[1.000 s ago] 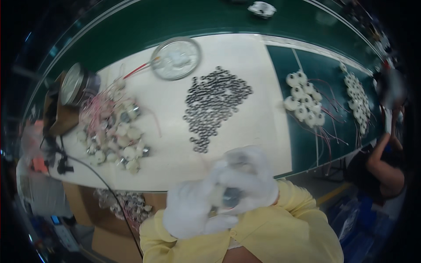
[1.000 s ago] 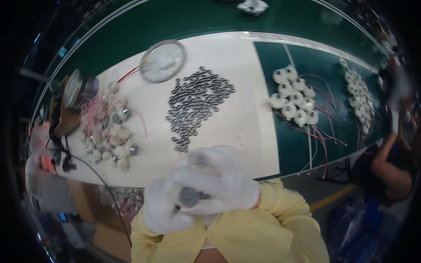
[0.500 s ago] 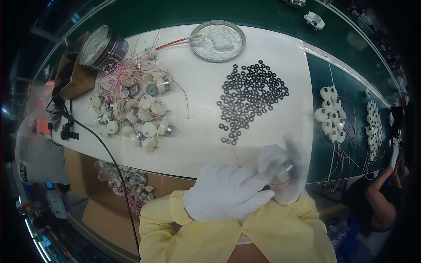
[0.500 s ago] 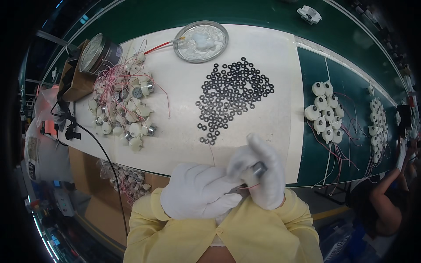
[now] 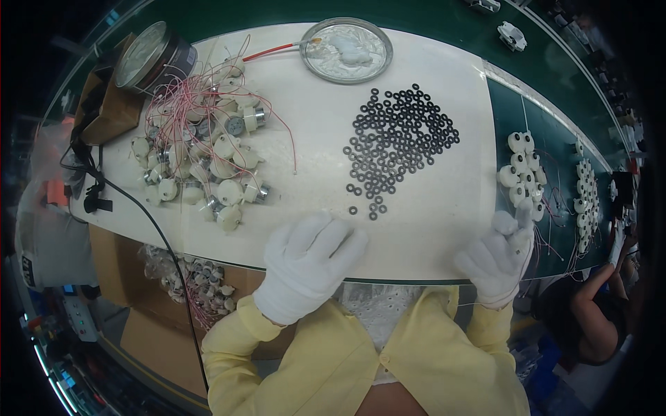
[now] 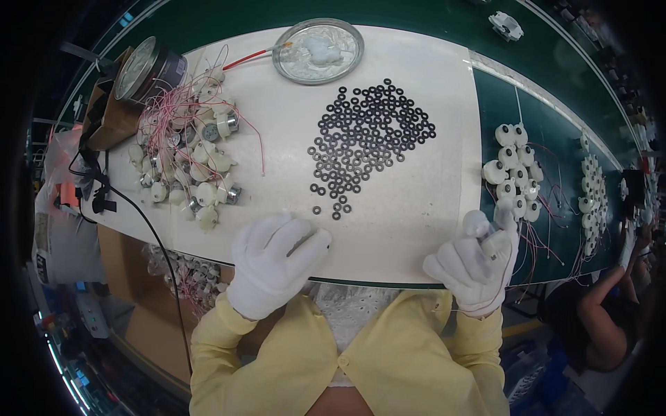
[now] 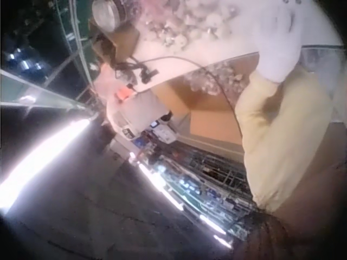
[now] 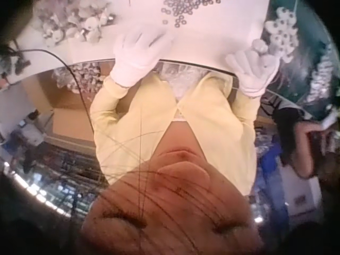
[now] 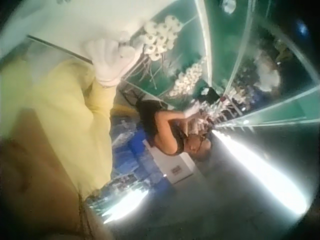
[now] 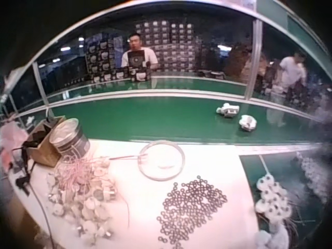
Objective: The person assembles small white electronic components by hand, picking up metal washers and inserting them into the units. The person then uses a small brush to apply a white substance to the components. The assembled units are placed on a green workbench.
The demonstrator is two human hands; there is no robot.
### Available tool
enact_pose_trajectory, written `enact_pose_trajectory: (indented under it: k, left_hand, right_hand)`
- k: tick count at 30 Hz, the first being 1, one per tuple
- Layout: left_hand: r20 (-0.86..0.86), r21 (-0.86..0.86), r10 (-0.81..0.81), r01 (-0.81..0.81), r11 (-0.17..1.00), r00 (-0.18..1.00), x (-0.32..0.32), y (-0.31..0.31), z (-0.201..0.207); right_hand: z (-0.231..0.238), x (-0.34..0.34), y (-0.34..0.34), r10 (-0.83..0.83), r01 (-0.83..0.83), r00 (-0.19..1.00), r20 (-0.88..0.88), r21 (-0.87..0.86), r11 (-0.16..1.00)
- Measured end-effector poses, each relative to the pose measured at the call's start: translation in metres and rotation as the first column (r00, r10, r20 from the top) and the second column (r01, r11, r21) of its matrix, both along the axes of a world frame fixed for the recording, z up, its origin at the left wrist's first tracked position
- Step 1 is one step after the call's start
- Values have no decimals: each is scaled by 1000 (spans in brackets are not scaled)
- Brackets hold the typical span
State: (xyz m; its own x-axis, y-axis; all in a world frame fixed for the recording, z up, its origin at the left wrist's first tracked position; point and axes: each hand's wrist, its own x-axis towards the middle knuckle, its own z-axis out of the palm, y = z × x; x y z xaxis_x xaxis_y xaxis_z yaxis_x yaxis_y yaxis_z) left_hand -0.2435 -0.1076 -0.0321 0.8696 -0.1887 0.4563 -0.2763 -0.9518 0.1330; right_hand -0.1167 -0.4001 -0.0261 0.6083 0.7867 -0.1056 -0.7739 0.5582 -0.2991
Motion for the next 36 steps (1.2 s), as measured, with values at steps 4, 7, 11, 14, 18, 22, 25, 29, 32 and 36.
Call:
enact_pose_trajectory:
  k: [4, 7, 11, 14, 18, 22, 25, 29, 32, 36]
  left_hand:
    - [-38, 38, 3, -2, 999, 999, 13, 1, -2]
    - [-26, 52, 36, -35, 998, 999, 23, -7, -5]
    - [6, 0, 87, -87, 996, 996, 22, -2, 3]
    - [50, 24, 202, -203, 979, 978, 14, 24, 19]
    - [71, 204, 356, -363, 909, 932, -6, 60, 15]
    - [1, 121, 344, -342, 932, 939, -21, 64, 6]
    - [-49, 25, 346, -345, 938, 937, -21, 61, 8]
    - [6, 38, 466, -466, 884, 885, -14, 57, 10]
    - [-44, 74, 455, -452, 889, 889, -14, 54, 16]
    - [-152, -15, 395, -401, 916, 906, -21, 70, 25]
  right_hand:
    - [5, -5, 3, -82, 108, 987, 140, -189, 976]
    - [8, -5, -3, -9, 273, 884, 467, -502, 820]
    - [41, 5, 10, 545, 419, 626, 558, -830, 370]
    - [37, 8, 26, 788, 641, 307, 534, -728, 243]
    - [20, 13, 34, 796, 802, -97, 598, -426, 418]
    - [21, 15, 45, 687, 733, -276, 672, -315, 602]
    - [17, 25, 48, 761, 754, -391, 518, -293, 588]
    - [18, 30, 44, 793, 862, -334, 509, -176, 476]
    - [20, 13, 47, 829, 889, -222, 513, -243, 389]
    - [13, 9, 54, 798, 829, 8, 603, -450, 332]
